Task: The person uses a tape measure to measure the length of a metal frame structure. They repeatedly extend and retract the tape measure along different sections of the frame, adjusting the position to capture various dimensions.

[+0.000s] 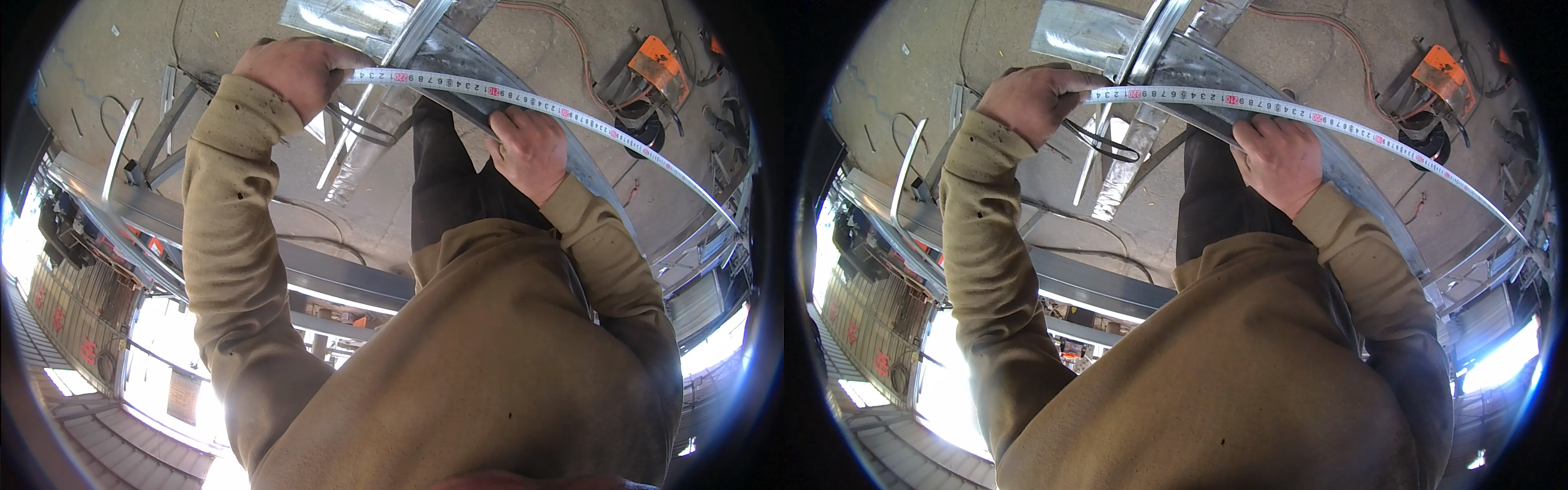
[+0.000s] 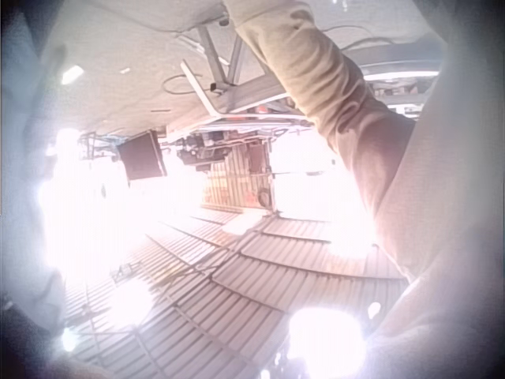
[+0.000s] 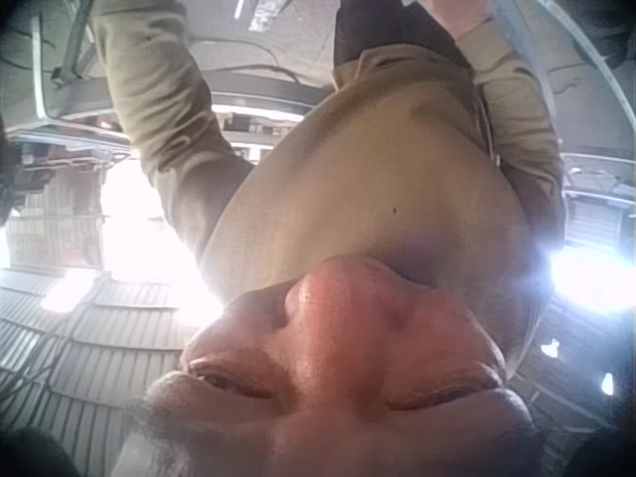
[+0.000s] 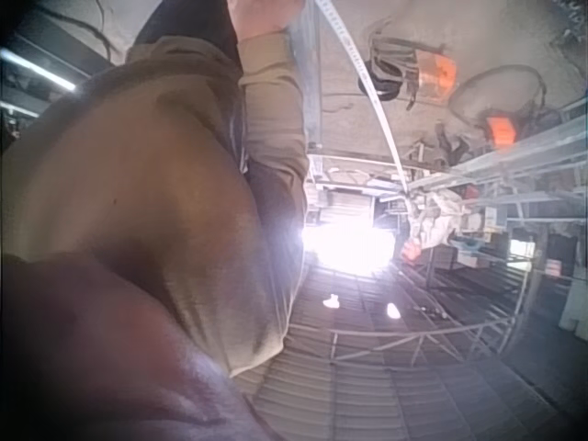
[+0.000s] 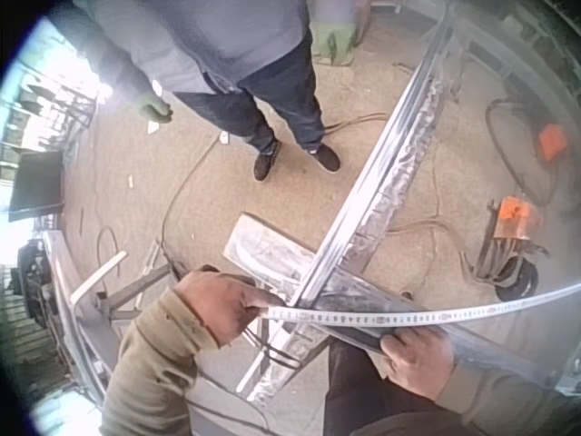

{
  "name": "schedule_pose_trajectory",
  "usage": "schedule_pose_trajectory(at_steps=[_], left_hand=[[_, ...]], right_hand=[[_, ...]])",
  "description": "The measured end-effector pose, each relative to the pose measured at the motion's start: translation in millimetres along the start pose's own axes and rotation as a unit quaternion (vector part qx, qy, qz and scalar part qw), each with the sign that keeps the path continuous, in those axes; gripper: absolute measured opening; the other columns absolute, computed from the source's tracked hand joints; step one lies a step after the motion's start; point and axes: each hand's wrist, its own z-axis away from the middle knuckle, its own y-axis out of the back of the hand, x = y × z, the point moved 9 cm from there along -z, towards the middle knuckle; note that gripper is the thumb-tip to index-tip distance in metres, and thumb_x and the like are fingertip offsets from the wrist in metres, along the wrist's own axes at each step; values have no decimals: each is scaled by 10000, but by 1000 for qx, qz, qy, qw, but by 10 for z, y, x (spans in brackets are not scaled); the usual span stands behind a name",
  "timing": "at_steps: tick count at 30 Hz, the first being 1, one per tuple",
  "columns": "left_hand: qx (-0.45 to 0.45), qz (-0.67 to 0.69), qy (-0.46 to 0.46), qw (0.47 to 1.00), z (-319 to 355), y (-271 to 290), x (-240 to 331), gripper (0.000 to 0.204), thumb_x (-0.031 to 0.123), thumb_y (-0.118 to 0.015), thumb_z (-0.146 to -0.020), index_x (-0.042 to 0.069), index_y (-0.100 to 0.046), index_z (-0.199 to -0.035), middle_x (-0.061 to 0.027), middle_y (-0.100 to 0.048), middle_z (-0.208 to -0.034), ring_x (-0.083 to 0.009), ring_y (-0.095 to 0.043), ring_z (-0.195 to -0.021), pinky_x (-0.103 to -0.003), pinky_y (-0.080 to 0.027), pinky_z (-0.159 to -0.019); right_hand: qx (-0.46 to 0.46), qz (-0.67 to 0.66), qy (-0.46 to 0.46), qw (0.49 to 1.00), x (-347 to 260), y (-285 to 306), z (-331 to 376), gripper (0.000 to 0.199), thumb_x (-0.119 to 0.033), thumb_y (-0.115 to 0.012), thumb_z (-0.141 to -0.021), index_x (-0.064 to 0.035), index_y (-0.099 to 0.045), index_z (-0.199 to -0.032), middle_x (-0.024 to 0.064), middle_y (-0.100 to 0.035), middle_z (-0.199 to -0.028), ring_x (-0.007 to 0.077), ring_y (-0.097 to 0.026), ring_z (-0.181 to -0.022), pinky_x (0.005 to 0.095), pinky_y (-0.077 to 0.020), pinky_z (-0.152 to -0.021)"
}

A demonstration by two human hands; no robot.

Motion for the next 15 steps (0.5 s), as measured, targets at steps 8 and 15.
schedule_pose_trajectory(at_steps=[8,15], left_hand=[[-9,16,3,1000,-13,-42,-7,294,120,-663,-1023,202,-769,-1284,-99,-805,-1035,-261,-772,-868,-393,-618,-843],[33,-5,-29,999,-17,-48,-41,340,202,-622,-1023,340,-746,-1308,-54,-804,-955,-255,-776,-816,-406,-644,-769]], right_hand=[[-10,3,-5,1000,10,-17,7,302,-201,-833,-771,-135,-613,-967,44,-612,-854,272,-665,-800,432,-537,-716],[-12,11,-7,1000,20,-32,12,312,-207,-837,-766,-135,-613,-970,42,-614,-858,274,-665,-795,431,-536,-717]])
